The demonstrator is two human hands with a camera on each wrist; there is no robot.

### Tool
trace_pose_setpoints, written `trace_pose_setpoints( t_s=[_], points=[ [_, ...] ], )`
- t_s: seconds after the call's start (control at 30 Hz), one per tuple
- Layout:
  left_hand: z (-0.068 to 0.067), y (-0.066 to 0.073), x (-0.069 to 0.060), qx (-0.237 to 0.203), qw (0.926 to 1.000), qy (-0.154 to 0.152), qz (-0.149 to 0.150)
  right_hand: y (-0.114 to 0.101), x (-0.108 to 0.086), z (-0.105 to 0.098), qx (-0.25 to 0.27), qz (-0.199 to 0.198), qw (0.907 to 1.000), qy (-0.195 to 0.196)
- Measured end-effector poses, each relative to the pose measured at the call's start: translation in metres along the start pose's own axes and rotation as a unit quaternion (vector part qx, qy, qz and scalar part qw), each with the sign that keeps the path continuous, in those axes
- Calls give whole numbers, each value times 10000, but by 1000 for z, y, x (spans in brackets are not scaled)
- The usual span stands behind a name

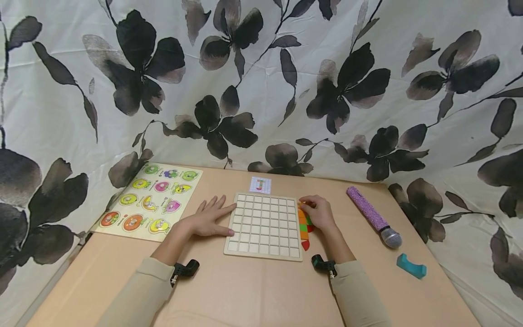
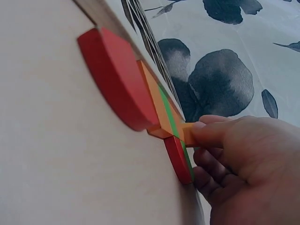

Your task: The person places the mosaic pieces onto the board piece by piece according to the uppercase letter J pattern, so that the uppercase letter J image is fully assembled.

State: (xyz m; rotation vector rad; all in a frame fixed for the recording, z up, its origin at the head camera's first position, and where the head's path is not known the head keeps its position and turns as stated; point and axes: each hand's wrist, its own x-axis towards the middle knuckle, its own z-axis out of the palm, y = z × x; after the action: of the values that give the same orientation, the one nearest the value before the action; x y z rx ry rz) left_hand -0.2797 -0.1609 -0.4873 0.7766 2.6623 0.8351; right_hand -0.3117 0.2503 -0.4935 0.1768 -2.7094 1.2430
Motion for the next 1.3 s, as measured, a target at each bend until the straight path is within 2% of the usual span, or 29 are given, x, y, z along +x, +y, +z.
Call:
trace_pose_setpoints(
  t_s=[0.17,0.27,0.5,0.63,0.8,0.9,1.0,1.17,1.3],
  points=[
    [2,-3,1,37,10000,6,29,0,0,-2,104,83,9995,277],
    [-2,4,-2,19,9999,-67,-83,-1,1,-3,199,186,9988,399],
    [-5,7,-3,87,9998,-69,-164,-12,3,-4,911,154,9934,679],
    [-7,10,-4,252,9990,-152,-333,-20,3,-5,1257,132,9894,715],
    [-6,10,-3,400,9984,-147,-368,-28,1,-5,1690,235,9833,625],
    [-5,12,-3,346,9986,-165,-355,-32,1,-3,1946,296,9792,501],
    [-3,7,-2,186,9995,-96,-219,-35,2,0,1931,161,9804,353],
    [0,3,0,4,10000,8,-28,-43,2,3,1640,-307,9856,267],
    [-3,7,-3,100,9998,-75,-177,-52,3,12,1566,-477,9861,268]
  ],
)
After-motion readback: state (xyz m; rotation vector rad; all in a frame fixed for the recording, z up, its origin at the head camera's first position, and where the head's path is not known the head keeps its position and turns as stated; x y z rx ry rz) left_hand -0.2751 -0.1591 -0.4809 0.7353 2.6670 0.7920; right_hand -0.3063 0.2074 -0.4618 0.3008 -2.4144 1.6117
